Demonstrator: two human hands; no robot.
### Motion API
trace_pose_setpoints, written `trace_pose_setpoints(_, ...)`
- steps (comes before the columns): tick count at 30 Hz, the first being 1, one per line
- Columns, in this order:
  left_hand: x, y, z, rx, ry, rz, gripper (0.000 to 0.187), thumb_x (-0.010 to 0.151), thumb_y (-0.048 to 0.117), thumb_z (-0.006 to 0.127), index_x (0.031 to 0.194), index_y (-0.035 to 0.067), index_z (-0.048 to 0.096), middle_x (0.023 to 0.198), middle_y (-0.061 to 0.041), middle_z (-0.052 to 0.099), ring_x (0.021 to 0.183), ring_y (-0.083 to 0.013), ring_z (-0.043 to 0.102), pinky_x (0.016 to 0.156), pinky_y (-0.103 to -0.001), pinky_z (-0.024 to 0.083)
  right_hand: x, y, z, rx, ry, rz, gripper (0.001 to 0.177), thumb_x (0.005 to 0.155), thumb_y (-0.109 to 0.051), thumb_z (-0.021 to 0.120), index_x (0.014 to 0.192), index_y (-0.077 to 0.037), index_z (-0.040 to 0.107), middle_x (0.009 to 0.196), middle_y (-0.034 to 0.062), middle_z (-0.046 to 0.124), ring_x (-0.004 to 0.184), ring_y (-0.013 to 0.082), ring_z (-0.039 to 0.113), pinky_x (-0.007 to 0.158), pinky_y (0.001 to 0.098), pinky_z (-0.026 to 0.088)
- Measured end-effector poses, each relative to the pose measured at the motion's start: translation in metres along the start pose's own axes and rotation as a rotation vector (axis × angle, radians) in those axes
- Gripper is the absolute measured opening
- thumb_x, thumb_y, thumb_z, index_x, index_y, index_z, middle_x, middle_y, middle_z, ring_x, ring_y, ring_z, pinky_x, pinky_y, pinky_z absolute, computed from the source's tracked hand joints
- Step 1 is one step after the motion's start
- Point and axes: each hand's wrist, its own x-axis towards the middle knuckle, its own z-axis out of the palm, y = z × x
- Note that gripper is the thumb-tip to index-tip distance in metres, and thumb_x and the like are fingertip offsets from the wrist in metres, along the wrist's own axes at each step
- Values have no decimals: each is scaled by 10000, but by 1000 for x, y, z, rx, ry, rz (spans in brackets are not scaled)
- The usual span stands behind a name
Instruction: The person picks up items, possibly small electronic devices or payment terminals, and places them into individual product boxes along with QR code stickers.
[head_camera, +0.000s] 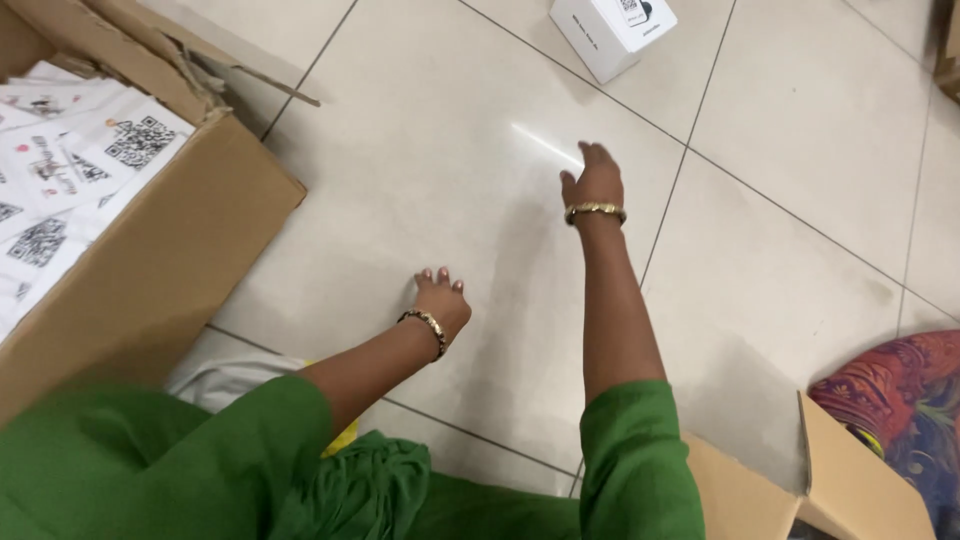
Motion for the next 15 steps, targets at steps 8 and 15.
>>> trace_pose_setpoints(8, 14, -6, 10, -16, -75, 107, 664, 946, 104, 680, 1498, -105, 375, 1602, -377, 230, 1418, -572, 355, 1116, -650, 334, 187, 23, 10, -226, -120, 138, 936, 858, -327, 789, 1585, -121, 235, 1684, 86, 163, 1546, 283, 144, 1103, 554, 385)
trace_pose_setpoints(15, 21, -9, 23, -65, -84, 91, 810, 948, 92, 670, 1572, -98, 189, 1556, -437, 227, 1392, -596, 354, 1138, -628, 300, 220, 37, 33, -366, -158, 109, 1098, 785, -486, 821, 1615, -127, 198, 1675, 81, 204, 1546, 268, 165, 1198, 719, 93)
